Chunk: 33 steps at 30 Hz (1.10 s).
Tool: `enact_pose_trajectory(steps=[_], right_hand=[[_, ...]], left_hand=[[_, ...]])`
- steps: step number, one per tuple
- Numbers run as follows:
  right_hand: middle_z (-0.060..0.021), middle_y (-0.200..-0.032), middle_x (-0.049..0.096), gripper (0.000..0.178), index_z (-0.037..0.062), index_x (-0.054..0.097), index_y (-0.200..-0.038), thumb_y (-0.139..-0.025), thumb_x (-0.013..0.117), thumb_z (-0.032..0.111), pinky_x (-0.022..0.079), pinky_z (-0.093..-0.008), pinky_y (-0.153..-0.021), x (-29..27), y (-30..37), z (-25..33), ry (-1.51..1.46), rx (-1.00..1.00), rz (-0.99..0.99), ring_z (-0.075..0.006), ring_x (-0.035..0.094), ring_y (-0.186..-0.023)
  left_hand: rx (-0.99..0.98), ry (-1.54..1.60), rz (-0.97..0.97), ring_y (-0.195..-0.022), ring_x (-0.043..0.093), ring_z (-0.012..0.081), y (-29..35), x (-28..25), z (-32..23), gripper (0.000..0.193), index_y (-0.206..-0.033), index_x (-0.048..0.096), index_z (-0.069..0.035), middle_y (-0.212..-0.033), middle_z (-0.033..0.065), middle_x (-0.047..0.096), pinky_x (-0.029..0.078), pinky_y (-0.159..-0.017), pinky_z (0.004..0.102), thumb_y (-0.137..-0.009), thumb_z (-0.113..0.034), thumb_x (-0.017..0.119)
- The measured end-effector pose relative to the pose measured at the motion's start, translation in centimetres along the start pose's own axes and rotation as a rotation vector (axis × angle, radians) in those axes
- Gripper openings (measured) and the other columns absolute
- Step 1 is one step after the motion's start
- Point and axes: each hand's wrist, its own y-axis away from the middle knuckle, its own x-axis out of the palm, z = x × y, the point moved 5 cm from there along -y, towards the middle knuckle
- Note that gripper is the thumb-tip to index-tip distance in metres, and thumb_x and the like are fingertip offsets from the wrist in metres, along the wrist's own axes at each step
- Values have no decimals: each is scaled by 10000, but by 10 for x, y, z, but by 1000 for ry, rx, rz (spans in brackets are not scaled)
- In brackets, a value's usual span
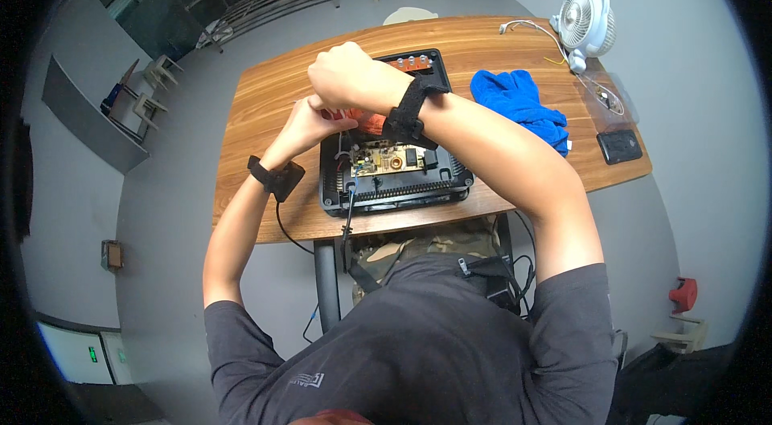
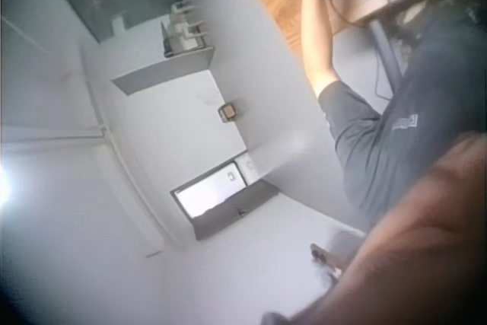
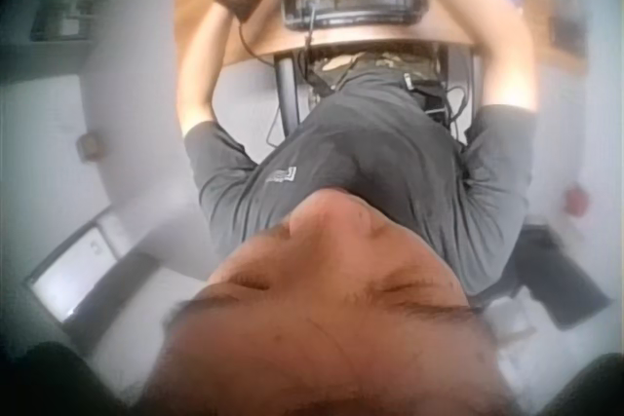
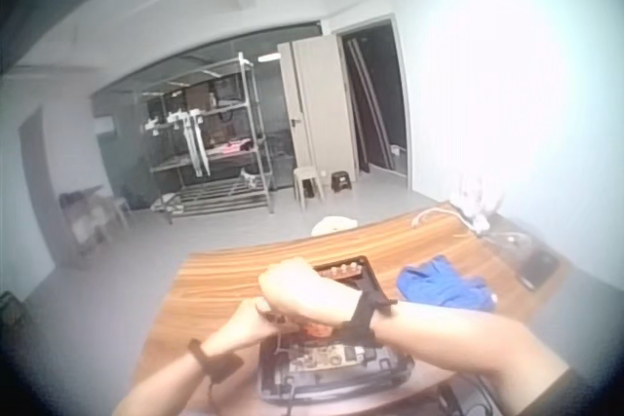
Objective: The person uses a screwdriver to remove screws from the back and internal components of a portable electric heater. They remove the back cover, unscrew the fan assembly, and detach the heating element and circuit board, placing parts on the table.
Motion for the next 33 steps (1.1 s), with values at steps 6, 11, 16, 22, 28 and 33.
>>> enact_pose_trajectory(steps=[6, 11, 16, 22, 28, 33], right_hand=[[-227, -1054, 664, 578, -10, 628, -1085, -827, 685, 504, 561, -473, -795, -3, 11, -5, -206, -72, 24, -390, 692, -969], [-228, -901, 716, 586, -9, 671, -979, -841, 678, 560, 583, -472, -748, -6, 7, -1, -143, 50, 5, -409, 715, -856], [-230, -824, 715, 437, -18, 677, -967, -793, 672, 383, 589, -478, -708, 2, 7, 0, -192, -2, -88, -408, 719, -793], [-226, -905, 707, 432, -17, 657, -1001, -796, 679, 363, 581, -477, -757, -6, 8, 3, -169, 60, 3, -399, 711, -856], [-216, -972, 695, 450, -20, 654, -1028, -802, 696, 367, 565, -467, -815, 4, 9, -5, -261, -12, -152, -396, 694, -943], [-207, -980, 680, 419, -19, 649, -1014, -803, 716, 336, 560, -466, -825, 9, 5, -12, -392, 19, -141, -392, 682, -978]], left_hand=[[5, 154, 5, -818, 684, 162, 2, -2, 17, 302, -1038, 753, -13, -875, 94, 738, 545, -747, 327, -797, -177, 833], [22, 99, 45, -829, 702, 181, 5, -4, 15, 338, -1046, 737, -2, -890, 107, 746, 548, -748, 334, -793, -199, 842], [14, 5, -17, -818, 718, 207, 4, -5, 8, 325, -993, 745, -7, -880, 118, 749, 556, -741, 344, -783, -228, 856], [-17, -47, -32, -792, 719, 214, 4, 0, 9, 350, -959, 733, -3, -848, 117, 744, 555, -731, 353, -800, -296, 839], [63, 9, 10, -731, 669, 172, 1, -5, 25, 287, -977, 711, 2, -795, 88, 708, 523, -689, 321, -840, -240, 784], [-47, -9, 35, -698, 601, 126, 3, -6, 14, 239, -991, 712, 2, -748, 38, 657, 507, -686, 297, -851, -183, 769]])
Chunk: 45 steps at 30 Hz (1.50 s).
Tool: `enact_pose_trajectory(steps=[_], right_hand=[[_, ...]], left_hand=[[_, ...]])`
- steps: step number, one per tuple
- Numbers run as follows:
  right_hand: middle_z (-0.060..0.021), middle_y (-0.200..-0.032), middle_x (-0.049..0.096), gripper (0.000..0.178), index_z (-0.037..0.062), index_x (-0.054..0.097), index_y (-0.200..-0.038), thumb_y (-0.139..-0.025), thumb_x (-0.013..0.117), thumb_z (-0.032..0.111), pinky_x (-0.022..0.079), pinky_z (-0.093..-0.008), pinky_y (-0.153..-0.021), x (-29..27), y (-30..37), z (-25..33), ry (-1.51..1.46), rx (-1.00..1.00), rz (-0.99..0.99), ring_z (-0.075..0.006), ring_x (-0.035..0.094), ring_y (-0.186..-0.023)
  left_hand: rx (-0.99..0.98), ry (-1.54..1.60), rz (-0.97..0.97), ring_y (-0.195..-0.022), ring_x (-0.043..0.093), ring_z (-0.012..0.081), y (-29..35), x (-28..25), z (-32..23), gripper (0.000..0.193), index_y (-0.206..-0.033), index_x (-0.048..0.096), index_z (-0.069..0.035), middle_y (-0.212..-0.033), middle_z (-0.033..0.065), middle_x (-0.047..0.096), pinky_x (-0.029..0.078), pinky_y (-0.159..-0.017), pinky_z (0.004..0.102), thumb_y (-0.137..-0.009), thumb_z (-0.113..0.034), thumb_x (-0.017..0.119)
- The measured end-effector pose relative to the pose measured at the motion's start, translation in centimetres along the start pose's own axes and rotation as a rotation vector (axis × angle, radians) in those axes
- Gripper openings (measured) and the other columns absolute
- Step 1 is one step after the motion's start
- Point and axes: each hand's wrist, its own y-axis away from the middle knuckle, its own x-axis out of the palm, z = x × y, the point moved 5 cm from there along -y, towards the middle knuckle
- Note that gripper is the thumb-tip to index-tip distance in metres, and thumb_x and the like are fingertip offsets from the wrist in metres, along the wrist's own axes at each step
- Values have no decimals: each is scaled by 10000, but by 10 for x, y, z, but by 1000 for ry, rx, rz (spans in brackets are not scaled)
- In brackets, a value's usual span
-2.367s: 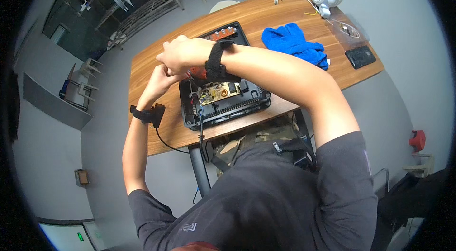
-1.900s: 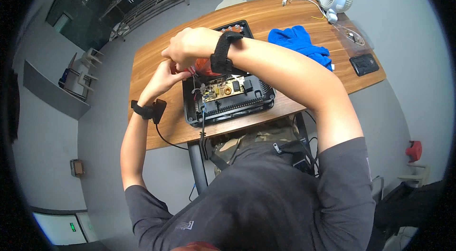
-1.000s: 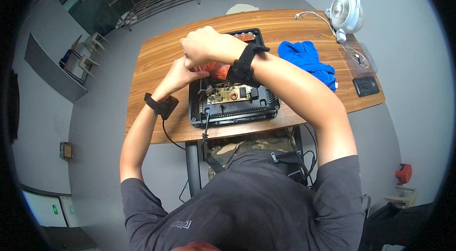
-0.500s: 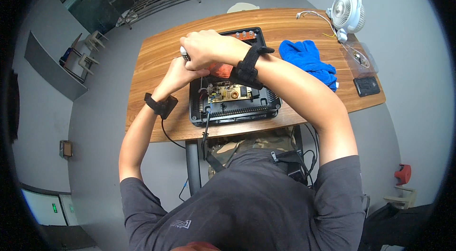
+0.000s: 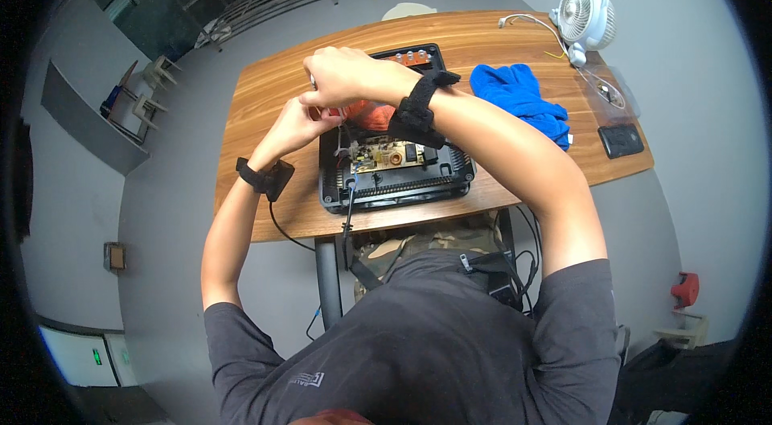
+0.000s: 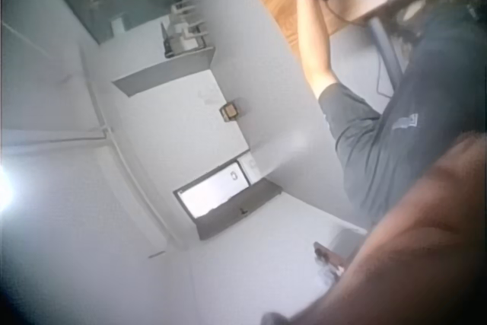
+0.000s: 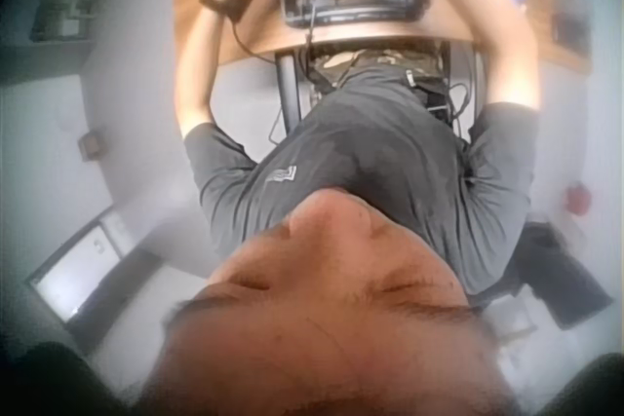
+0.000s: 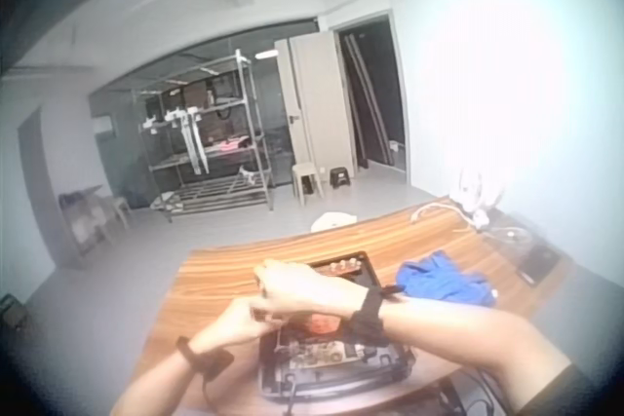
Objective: The person uses a screwdriver to remove screws from the back and internal components of a portable electric heater. They remove the back cover, unscrew the fan assembly, and detach the heating element and circuit board, placing parts on the table.
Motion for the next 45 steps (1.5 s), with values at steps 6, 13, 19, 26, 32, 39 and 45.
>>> enact_pose_trajectory(steps=[6, 13, 19, 26, 32, 39, 45], right_hand=[[-219, -951, 711, 538, -18, 672, -1007, -836, 704, 492, 575, -472, -784, 2, 0, 1, 102, -35, -59, -401, 706, -900], [-229, -767, 712, 510, -14, 698, -918, -808, 714, 483, 592, -472, -676, 2, 0, 9, 171, -11, -19, -416, 717, -735], [-250, -787, 708, 450, -24, 696, -924, -773, 710, 400, 594, -476, -700, 2, 2, 4, 99, 6, -76, -415, 719, -745], [-240, -794, 715, 418, -16, 697, -927, -807, 698, 385, 599, -469, -730, -29, 2, 11, 7, 47, -139, -404, 726, -775], [-238, -800, 717, 410, -14, 695, -923, -816, 694, 382, 594, -457, -754, -42, 1, 22, 10, 42, -166, -406, 729, -795], [-236, -803, 715, 407, -9, 692, -927, -818, 696, 383, 590, -453, -762, -43, -1, 28, -13, 26, -167, -403, 726, -807], [-226, -816, 718, 410, 11, 683, -948, -848, 717, 407, 582, -453, -754, -47, 1, 25, -19, -15, -270, -400, 720, -802]], left_hand=[[44, -30, 48, -696, 621, 121, -6, 4, 7, 269, -990, 741, -15, -785, 43, 700, 512, -661, 307, -839, -226, 813], [121, -22, -130, -708, 717, 207, -2, 5, 4, 301, -905, 768, -23, -752, 99, 737, 554, -672, 344, -817, -301, 845], [90, -107, -83, -733, 712, 203, -1, 3, -7, 332, -947, 758, -28, -792, 107, 737, 554, -678, 338, -797, -306, 862], [74, -135, 53, -715, 674, 214, 0, 3, 14, 310, -982, 742, -1, -776, 91, 709, 544, -688, 343, -754, -179, 853], [-15, -143, 79, -760, 686, 209, 12, 3, 17, 221, -943, 745, 10, -810, 105, 729, 551, -738, 353, -780, -119, 819], [-16, -108, 71, -707, 673, 154, 16, 2, 19, 117, -880, 750, 18, -773, 93, 731, 542, -689, 318, -828, -84, 772], [-35, -186, 129, -701, 694, 154, 25, -28, 71, 89, -856, 755, 12, -756, 92, 740, 557, -697, 306, -837, -74, 763]])
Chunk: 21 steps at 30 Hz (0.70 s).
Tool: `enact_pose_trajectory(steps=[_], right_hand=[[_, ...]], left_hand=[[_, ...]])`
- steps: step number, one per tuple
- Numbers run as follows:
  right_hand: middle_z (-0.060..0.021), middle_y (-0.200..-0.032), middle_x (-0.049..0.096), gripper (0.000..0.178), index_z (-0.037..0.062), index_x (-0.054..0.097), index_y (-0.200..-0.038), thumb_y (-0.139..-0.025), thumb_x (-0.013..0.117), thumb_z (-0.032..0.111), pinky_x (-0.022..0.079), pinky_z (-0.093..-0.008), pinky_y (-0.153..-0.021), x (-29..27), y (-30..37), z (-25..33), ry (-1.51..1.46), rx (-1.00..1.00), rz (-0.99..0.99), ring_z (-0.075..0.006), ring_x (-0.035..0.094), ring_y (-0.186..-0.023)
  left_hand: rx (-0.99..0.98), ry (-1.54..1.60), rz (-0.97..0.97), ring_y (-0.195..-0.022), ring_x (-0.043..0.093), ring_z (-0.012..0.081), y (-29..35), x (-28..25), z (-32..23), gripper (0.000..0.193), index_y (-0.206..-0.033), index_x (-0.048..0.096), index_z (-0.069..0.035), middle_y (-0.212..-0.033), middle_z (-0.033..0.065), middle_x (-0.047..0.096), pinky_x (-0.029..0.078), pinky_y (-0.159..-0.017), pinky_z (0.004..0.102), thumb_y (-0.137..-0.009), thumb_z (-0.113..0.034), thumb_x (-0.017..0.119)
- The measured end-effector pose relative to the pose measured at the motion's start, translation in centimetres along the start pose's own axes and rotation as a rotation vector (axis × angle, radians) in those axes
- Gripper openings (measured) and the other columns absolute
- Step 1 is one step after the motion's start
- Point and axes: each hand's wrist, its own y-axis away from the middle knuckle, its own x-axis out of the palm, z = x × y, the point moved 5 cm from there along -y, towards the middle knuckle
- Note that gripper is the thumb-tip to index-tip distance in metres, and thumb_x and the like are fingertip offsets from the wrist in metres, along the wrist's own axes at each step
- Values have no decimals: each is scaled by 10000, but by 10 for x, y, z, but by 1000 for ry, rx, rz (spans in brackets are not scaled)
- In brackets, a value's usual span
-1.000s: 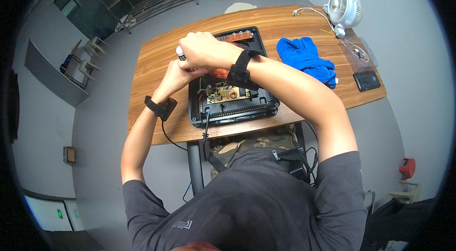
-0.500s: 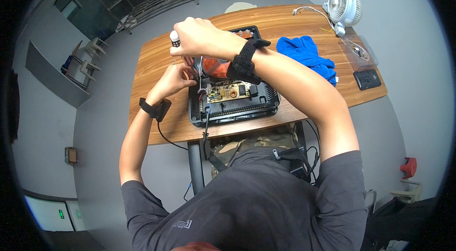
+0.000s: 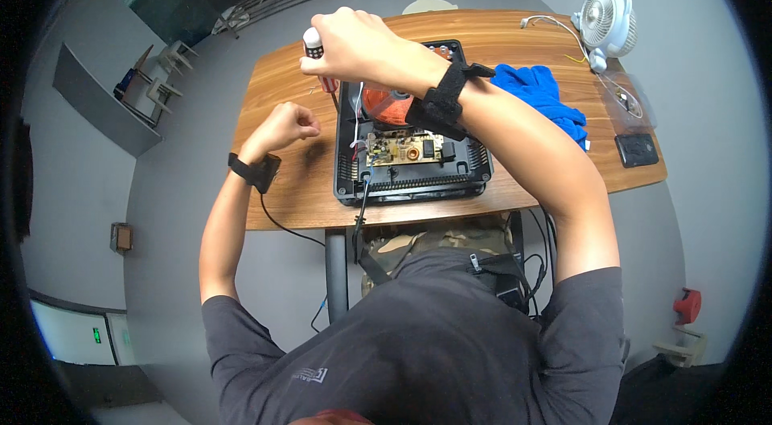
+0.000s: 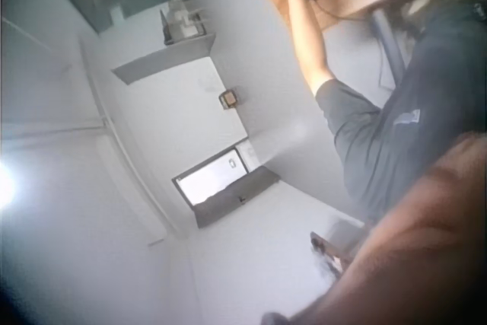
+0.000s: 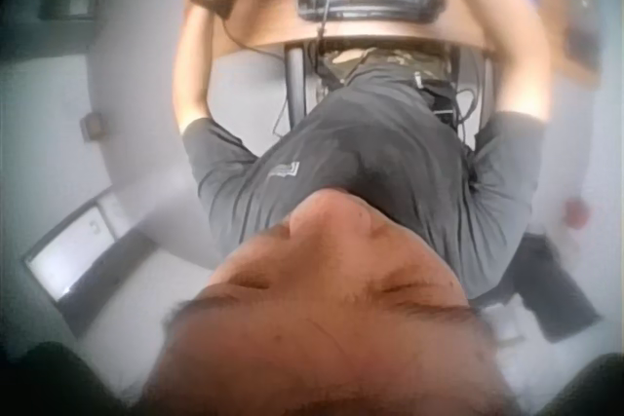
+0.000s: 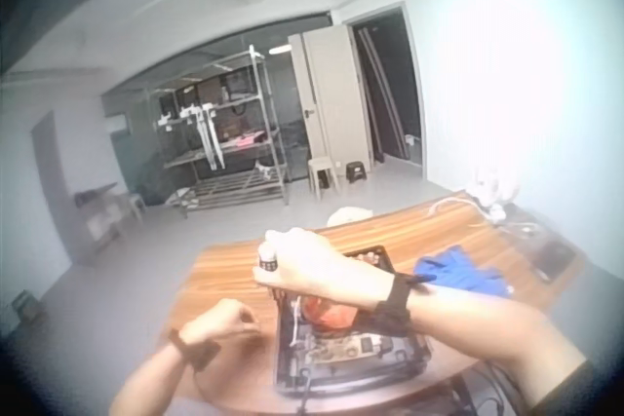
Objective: The person uses a screwdriver to remove screws from the back and internal components of a portable electric heater. They remove the back cover, unscrew the fan assembly, and detach the heating element and circuit board, placing parts on the table.
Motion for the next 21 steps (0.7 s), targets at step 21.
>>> enact_pose_trajectory(steps=[21], right_hand=[[-220, -758, 695, 437, -20, 640, -905, -844, 733, 403, 568, -450, -696, 9, 21, -2, -9, -40, 13, -400, 703, -739]], left_hand=[[-479, 31, 235, -653, 685, 168, 24, 20, 84, 226, -786, 754, 34, -727, 104, 731, 564, -608, 303, -770, -153, 880]])
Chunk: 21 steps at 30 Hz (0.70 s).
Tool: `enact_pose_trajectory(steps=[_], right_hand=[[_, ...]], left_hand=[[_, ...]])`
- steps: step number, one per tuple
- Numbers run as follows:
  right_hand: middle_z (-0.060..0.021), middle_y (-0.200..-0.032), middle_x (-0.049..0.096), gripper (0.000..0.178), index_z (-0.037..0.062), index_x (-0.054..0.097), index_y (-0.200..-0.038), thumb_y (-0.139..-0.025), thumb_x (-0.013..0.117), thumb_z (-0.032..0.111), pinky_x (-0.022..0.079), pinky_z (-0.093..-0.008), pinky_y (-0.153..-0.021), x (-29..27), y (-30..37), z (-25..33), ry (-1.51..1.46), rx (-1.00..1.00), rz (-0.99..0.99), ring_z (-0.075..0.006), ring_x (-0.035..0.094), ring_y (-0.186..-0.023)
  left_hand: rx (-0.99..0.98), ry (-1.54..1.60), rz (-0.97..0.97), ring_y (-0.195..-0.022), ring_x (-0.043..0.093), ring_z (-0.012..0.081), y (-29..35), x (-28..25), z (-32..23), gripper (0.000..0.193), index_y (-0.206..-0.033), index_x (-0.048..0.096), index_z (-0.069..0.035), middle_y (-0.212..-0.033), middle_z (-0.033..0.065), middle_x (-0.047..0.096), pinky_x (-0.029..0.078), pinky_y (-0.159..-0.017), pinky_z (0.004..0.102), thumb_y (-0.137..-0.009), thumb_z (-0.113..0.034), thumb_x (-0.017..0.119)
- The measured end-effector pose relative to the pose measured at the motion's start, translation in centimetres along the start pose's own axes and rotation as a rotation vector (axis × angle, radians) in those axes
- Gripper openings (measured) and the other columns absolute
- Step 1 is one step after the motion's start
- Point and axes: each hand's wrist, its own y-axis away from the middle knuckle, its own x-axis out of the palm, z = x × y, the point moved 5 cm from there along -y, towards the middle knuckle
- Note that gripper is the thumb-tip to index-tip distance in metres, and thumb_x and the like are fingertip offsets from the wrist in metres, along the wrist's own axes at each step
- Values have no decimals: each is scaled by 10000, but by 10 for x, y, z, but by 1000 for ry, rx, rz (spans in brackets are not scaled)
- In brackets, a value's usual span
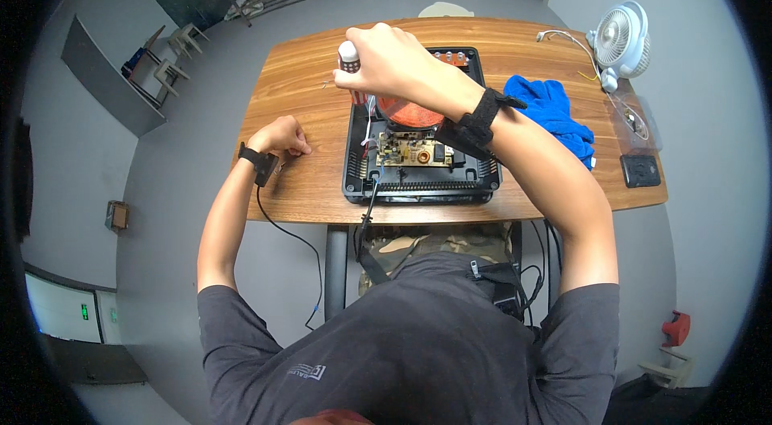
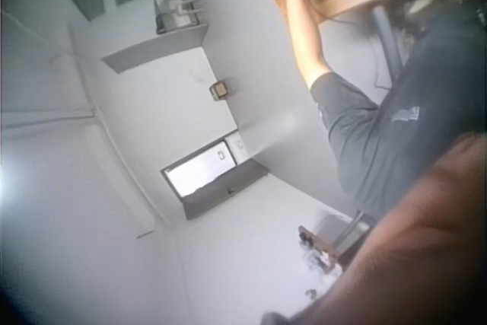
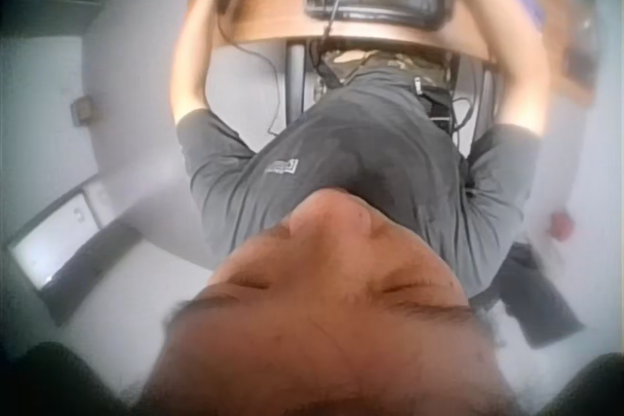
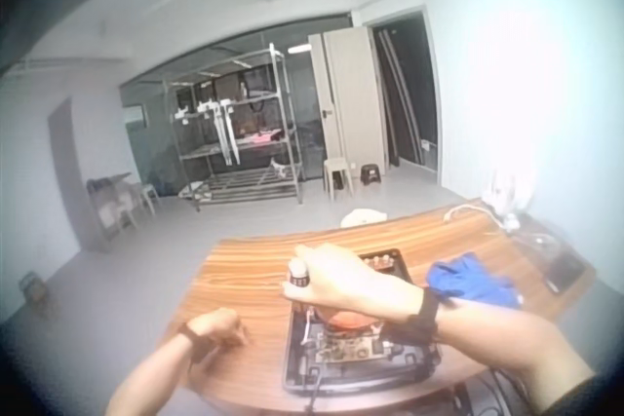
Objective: The person uses a screwdriver to remove screws from the back and internal components of a portable electric heater. They remove the back cover, unscrew the fan assembly, and detach the heating element and circuit board, placing parts on the table.
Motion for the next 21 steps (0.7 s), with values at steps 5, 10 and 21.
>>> enact_pose_trajectory(steps=[5, 10, 21], right_hand=[[-225, -752, 691, 432, -21, 636, -903, -842, 732, 396, 568, -450, -695, -7, 1, 1, 15, 24, -2, -398, 702, -734], [-219, -755, 694, 435, -10, 640, -907, -845, 733, 410, 568, -456, -696, -10, 2, 1, 24, 26, 14, -404, 699, -737], [-199, -734, 695, 433, 51, 660, -908, -860, 721, 477, 557, -496, -699, 8, 12, 7, 54, -24, 101, -401, 702, -740]], left_hand=[[23, 16, -51, -658, 688, 165, -7, -5, 1, 264, -788, 752, 31, -739, 96, 736, 564, -619, 294, -780, -197, 885], [113, -22, -127, -672, 676, 151, 2, -22, 2, 238, -759, 746, -8, -732, 82, 731, 547, -634, 291, -786, -202, 881], [670, 267, -155, -835, 668, 119, 68, -21, -132, 273, -1147, 700, -18, -961, 57, 731, 541, -756, 275, -919, -160, 744]])
